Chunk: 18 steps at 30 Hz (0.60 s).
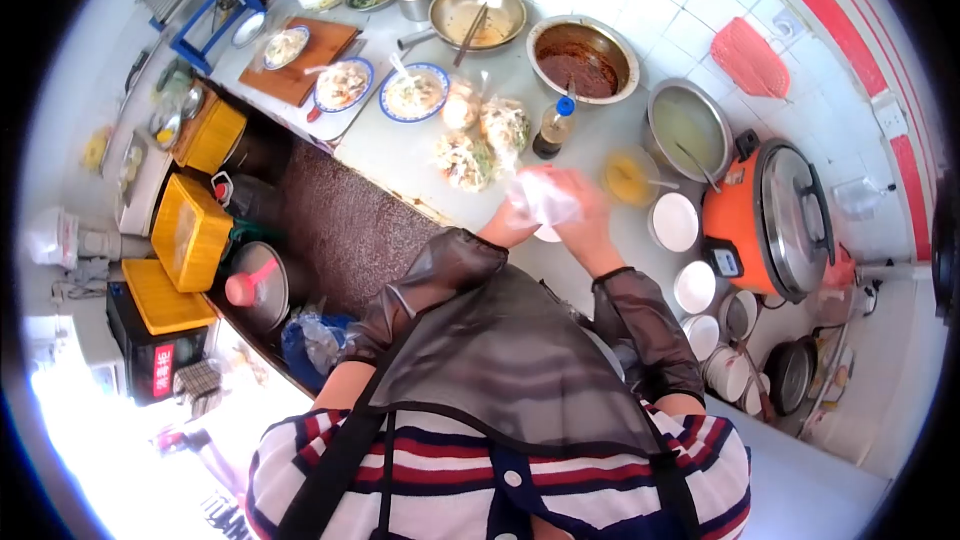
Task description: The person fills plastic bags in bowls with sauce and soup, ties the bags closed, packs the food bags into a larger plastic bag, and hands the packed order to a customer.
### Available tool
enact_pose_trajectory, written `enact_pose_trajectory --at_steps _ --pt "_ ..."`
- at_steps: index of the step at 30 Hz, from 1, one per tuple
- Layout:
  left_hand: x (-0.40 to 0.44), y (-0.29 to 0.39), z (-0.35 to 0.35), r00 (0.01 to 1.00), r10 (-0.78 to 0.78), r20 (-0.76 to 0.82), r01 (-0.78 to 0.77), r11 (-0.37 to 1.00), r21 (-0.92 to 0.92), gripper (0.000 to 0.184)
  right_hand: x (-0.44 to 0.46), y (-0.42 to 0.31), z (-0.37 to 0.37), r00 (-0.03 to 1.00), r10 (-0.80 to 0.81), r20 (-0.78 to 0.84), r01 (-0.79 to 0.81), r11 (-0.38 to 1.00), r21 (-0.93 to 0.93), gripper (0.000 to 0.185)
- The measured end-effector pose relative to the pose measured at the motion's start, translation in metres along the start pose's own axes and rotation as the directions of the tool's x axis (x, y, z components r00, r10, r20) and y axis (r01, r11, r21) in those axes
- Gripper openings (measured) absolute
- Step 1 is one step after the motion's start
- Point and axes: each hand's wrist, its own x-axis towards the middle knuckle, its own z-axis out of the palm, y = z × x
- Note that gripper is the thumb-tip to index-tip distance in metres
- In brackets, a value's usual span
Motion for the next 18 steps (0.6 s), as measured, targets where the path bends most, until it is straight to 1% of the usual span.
enact_pose_trajectory --at_steps 1,2,3,4,6,7,8,9,10,11,12,13,14,15,16,17,18 --pt "0.001 -0.004 0.003 0.996 0.045 -0.082 -0.035 0.993 0.115 0.05 -0.008 0.023 0.001 0.98 0.192 0.044 -0.197 0.955 0.219 0.03" --pt "0.001 -0.005 0.004 0.983 0.095 -0.157 -0.057 0.971 0.233 0.041 -0.01 0.036 0.002 0.922 0.364 0.132 -0.385 0.825 0.414 0.029" --pt "0.001 0.006 0.003 0.979 0.063 -0.196 -0.032 0.987 0.16 0.022 -0.003 0.029 -0.007 0.853 0.475 0.218 -0.517 0.707 0.484 0.03" --pt "-0.002 0.006 0.004 0.977 0.061 -0.205 -0.026 0.986 0.167 0.022 0.005 0.023 -0.016 0.763 0.574 0.298 -0.632 0.563 0.533 0.031" --pt "-0.009 0.003 0.003 0.99 0.038 -0.138 -0.027 0.996 0.087 0.016 0.002 0.032 -0.027 0.771 0.4 0.496 -0.636 0.456 0.622 0.04" --pt "-0.013 0.002 0.005 0.991 0.011 -0.134 0.006 0.993 0.121 0.014 -0.007 0.03 -0.024 0.875 0.29 0.387 -0.462 0.74 0.49 0.04" --pt "-0.018 0.005 0.006 0.99 0.005 -0.138 0.012 0.993 0.12 0.014 -0.013 0.023 -0.022 0.949 0.171 0.265 -0.245 0.929 0.277 0.042" --pt "-0.021 0.008 0.006 0.992 -0.014 -0.125 0.027 0.995 0.1 0.014 -0.016 0.018 -0.028 0.94 0.075 0.333 -0.049 0.995 -0.084 0.042" --pt "-0.023 0.009 0.004 0.993 -0.029 -0.111 0.038 0.996 0.083 0.014 -0.015 0.012 -0.032 0.905 0.009 0.424 0.185 0.891 -0.415 0.043" --pt "-0.025 0.007 0.001 0.996 -0.038 -0.083 0.049 0.991 0.127 0.015 -0.019 0.017 -0.032 0.86 0.176 0.478 -0.038 0.958 -0.285 0.048" --pt "-0.025 0.001 0.002 0.996 -0.036 -0.086 0.047 0.991 0.129 0.015 -0.019 0.028 -0.029 0.861 0.173 0.479 -0.034 0.958 -0.285 0.048" --pt "-0.024 -0.004 0.004 0.994 -0.021 -0.104 0.021 1.0 -0.002 0.014 -0.015 0.042 -0.025 0.804 0.318 0.502 -0.439 0.887 0.143 0.049" --pt "-0.025 -0.006 0.007 0.992 -0.012 -0.127 -0.005 0.991 -0.132 0.013 -0.011 0.041 -0.022 0.698 0.405 0.591 -0.71 0.495 0.5 0.051" --pt "-0.026 -0.007 0.01 0.99 -0.017 -0.139 -0.001 0.992 -0.129 0.013 -0.011 0.038 -0.02 0.695 0.396 0.6 -0.712 0.496 0.498 0.051" --pt "-0.026 -0.008 0.011 0.981 -0.15 -0.126 0.086 0.909 -0.408 0.014 -0.009 0.033 -0.017 0.826 0.367 0.428 -0.529 0.768 0.363 0.044" --pt "-0.026 -0.008 0.009 0.96 -0.267 -0.079 0.153 0.745 -0.649 0.015 -0.006 0.025 -0.014 0.931 0.256 0.26 -0.301 0.941 0.154 0.038" --pt "-0.028 -0.008 0.006 0.96 -0.264 -0.095 0.145 0.756 -0.638 0.015 -0.008 0.02 -0.014 0.936 0.237 0.262 -0.286 0.944 0.166 0.038"
